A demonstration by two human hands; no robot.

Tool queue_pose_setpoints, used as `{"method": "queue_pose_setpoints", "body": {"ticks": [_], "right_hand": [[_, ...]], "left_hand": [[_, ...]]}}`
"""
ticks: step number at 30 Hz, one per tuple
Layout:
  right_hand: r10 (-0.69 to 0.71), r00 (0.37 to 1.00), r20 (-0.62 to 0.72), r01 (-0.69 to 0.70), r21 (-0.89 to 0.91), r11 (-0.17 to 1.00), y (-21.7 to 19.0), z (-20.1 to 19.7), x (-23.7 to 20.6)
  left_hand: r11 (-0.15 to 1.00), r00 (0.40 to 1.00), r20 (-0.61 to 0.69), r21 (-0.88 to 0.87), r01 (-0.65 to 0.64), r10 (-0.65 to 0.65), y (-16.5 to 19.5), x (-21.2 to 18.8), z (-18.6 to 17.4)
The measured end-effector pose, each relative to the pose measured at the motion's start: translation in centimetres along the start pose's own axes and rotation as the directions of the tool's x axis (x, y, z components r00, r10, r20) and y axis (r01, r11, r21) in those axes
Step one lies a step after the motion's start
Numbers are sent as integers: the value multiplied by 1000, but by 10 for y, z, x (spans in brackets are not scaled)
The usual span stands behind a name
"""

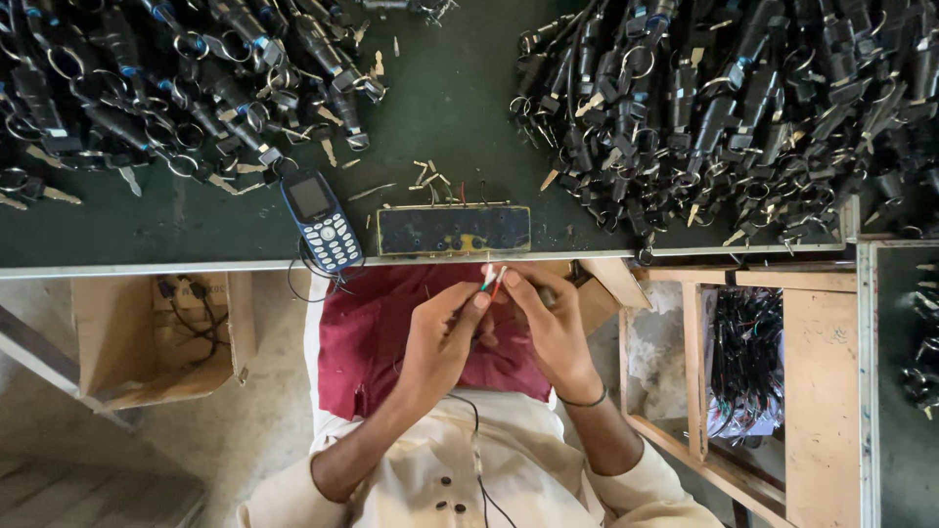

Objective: The person picks black cable connectors from large piles on the workbench, twists and joins their wires by hand, and plugs the connector ends into a small test board on the bench to check them, placing finished pieces back onto the piles.

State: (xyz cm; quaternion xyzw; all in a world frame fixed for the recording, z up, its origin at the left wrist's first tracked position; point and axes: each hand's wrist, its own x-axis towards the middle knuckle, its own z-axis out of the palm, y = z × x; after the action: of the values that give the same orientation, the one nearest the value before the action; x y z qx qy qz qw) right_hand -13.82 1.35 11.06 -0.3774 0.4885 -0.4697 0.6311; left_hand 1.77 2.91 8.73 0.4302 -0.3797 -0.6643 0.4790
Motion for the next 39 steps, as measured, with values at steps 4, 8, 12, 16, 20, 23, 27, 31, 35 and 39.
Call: {"method": "queue_pose_setpoints", "body": {"ticks": [4, 8, 12, 16, 20, 23, 27, 31, 35, 39], "right_hand": [[61, 998, 4, -61, 52, 997, -5, 3, 1], [-27, 997, 68, 36, -141, 989, -5, 3, 0], [27, 1000, -14, -26, 33, 999, 5, -2, 3], [13, 999, 31, -13, 3, 1000, 16, -6, 5], [-12, 1000, 28, 12, 11, 1000, 22, -4, 2], [29, 999, 41, -29, -3, 1000, 17, -3, 1], [105, 980, 171, -95, -68, 993, 1, -12, -1], [33, 989, 143, -15, -129, 991, -1, -19, -1], [-31, 998, 55, 36, -86, 996, 12, -14, 1], [24, 986, 162, -37, 75, 997, 15, -14, 2]], "left_hand": [[999, 998, 69, -43, -2, 5, -2, 3, -7], [999, 999, 38, 17, 34, -35, 3, 5, -9], [985, 999, 5, 170, -33, 32, 12, 1, -3], [962, 991, -18, 241, -125, 133, 17, -1, 0], [928, 980, -68, 340, -153, 186, 16, -2, 2], [879, 962, -62, 426, -215, 266, 15, -3, 2], [815, 939, -6, 498, -297, 345, 16, -3, 0], [851, 970, 31, 474, -226, 240, 19, 1, 0], [853, 955, 61, 437, -286, 289, 20, 2, 1], [859, 969, 14, 460, -226, 247, 17, -1, 0]]}}
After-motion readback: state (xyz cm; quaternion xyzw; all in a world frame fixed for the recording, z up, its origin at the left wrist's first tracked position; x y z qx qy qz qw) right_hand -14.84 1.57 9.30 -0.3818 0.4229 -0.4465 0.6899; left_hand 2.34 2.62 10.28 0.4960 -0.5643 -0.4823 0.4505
